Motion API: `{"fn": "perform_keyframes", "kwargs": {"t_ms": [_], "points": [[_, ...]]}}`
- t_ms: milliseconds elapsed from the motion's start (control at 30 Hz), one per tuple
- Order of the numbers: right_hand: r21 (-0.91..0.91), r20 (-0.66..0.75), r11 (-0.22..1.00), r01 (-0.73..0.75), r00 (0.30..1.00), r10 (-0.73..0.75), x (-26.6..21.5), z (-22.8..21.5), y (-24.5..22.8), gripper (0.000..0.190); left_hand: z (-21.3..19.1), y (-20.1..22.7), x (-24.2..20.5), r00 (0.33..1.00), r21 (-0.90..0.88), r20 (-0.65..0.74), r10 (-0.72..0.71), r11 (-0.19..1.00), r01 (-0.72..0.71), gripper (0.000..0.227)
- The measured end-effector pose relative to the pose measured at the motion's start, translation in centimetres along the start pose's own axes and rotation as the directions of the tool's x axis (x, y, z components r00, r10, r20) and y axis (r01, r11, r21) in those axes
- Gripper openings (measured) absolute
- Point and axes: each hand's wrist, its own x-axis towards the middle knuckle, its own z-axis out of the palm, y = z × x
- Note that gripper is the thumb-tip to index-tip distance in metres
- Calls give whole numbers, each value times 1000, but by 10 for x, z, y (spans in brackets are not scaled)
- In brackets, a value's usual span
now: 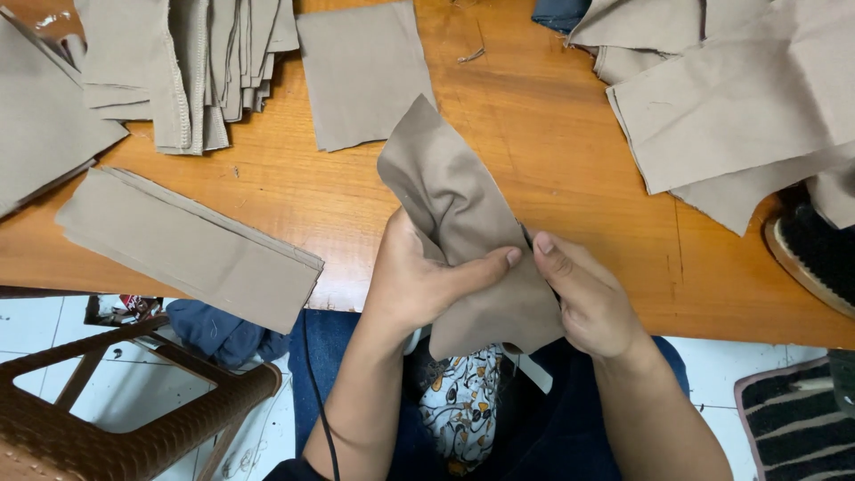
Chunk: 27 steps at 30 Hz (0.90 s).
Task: The person sits at a wooden table and uses small scissors to trim the edges of a folded piece of beige fabric. They repeatedly adjust the fabric, snip along the edges, and place the trimmed piece back on the table among other fabric pieces.
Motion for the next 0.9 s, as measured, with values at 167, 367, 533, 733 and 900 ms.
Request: {"fn": "perform_keyframes", "kwargs": {"t_ms": [167,367,533,733,900], "points": [[-12,-2,1000,5,1000,-5,1,0,-1,37,-1,0,1,1000,-7,14,22,1000,-22,34],[-23,5,1000,0,1000,0,0,1,1,37,-2,0,0,1000,-50,19,9,999,-8,34],[-41,3,999,0,1000,0,1,0,0,38,-2,0,0,1000,-1,4,23,1000,-23,36],[-60,1,998,2,1000,-2,2,1,-1,39,-3,-3,0,999,-16,5,37,999,-37,33],[-72,6,997,16,1000,-15,4,0,0,41,-3,-6,-1,999,-51,19,46,998,-45,33]]}}
